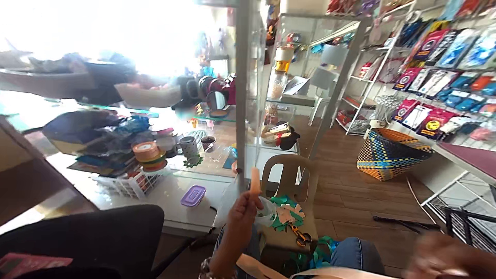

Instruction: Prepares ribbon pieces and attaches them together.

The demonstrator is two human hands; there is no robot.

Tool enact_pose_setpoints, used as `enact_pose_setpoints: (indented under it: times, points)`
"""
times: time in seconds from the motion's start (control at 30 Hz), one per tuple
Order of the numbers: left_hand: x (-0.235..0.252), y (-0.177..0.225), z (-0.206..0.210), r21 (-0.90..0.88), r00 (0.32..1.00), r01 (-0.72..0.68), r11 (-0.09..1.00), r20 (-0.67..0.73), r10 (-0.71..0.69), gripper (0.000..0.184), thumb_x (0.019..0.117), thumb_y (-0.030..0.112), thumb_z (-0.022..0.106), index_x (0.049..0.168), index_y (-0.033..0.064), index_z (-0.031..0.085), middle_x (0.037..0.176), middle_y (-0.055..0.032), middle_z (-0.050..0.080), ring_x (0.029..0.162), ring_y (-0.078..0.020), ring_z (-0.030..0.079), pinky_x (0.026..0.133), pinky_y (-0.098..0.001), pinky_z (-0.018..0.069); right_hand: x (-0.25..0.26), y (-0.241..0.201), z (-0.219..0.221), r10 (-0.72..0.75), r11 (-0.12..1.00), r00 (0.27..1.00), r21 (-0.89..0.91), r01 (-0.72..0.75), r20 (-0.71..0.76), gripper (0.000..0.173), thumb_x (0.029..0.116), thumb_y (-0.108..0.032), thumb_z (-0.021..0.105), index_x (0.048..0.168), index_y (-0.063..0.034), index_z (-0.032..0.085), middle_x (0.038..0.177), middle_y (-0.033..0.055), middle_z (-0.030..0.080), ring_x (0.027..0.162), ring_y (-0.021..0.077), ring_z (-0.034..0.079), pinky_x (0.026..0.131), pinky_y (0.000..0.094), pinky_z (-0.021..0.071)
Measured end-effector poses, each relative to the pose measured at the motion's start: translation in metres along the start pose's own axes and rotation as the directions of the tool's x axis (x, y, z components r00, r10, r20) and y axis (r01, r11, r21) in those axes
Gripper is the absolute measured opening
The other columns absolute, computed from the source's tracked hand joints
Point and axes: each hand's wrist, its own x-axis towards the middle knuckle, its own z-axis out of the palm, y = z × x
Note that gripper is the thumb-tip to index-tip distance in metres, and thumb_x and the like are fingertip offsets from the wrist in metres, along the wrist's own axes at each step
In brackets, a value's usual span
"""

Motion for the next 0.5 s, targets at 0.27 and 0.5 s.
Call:
enact_pose_setpoints:
  times: [0.27,0.5]
  points:
    - [0.003,-0.049,0.085,-0.052,0.964,0.027,0.998,0.264,-0.013,0.026,0.1042,0.004,0.042,0.123,-0.0011,0.059,0.089,0.007,0.062,0.068,0.0047,0.051,0.06,-0.0129,0.0426,0.007,0.093,0.073,0.223,0.954,0.969,0.229,-0.195,-0.104,0.011,0.0994,-0.013,0.065,0.105,-0.0128,0.075,0.093,-0.0016,0.074,0.077,0.0073,0.072,0.072,0.0273,0.0633]
    - [-0.004,-0.103,0.099,-0.038,0.964,0.008,0.999,0.267,0.003,0.024,0.1043,0.003,0.043,0.12,-0.0027,0.061,0.091,0.0046,0.066,0.081,0.0021,0.06,0.075,-0.0166,0.0512,0.0,0.156,0.092,0.369,0.914,0.911,0.248,-0.321,-0.182,0.011,0.0968,-0.007,0.067,0.103,-0.0023,0.074,0.099,0.0004,0.073,0.081,0.0042,0.069,0.075,0.0228,0.0611]
